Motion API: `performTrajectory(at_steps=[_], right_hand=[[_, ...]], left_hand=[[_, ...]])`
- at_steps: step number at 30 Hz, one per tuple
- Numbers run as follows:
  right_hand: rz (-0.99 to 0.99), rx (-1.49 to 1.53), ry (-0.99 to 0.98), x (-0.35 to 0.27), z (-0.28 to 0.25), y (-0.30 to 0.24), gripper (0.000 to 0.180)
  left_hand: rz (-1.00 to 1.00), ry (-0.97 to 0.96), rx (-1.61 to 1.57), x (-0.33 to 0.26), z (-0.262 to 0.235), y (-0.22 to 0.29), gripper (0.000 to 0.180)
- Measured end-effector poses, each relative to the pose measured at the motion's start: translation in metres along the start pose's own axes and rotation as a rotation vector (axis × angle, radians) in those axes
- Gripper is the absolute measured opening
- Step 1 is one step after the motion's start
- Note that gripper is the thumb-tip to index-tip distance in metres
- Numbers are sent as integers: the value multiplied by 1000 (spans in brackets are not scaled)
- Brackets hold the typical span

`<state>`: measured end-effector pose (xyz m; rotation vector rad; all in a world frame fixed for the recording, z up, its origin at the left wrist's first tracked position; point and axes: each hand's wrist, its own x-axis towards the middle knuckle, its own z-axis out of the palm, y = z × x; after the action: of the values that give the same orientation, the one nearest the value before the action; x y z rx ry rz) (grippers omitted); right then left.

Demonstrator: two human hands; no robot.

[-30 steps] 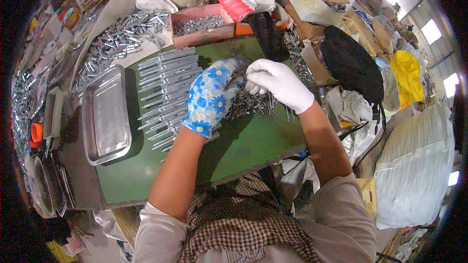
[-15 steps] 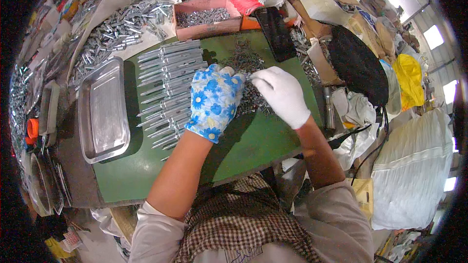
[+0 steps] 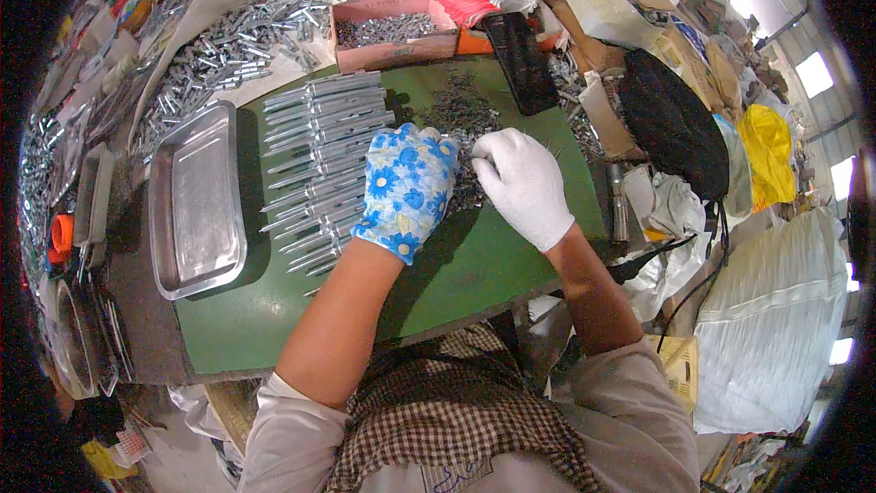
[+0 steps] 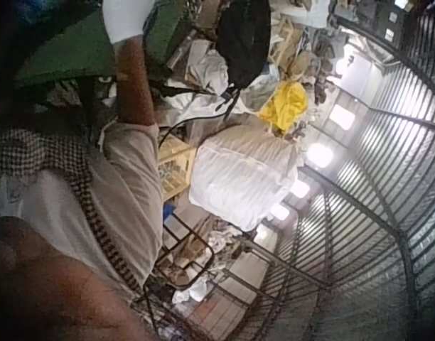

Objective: The person assembles metal components by inserting metal rods into cylindrical tubes, and then attaches small metal clips to the assemblies by hand.

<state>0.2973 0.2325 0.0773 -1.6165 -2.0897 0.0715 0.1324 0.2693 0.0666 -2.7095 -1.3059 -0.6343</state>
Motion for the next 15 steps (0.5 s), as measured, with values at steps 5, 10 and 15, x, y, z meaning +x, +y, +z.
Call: performTrajectory(at_steps=[5, 10, 15], right_hand=[[45, 120, 25, -1, -1, 8, 16], [224, 446, -88, 12, -16, -1, 18], [277, 559, -168, 6, -12, -3, 21]], left_hand=[[33, 51, 23, 0, -3, -2, 14], [35, 251, -179, 0, -6, -3, 24], [7, 209, -171, -4, -5, -5, 22]])
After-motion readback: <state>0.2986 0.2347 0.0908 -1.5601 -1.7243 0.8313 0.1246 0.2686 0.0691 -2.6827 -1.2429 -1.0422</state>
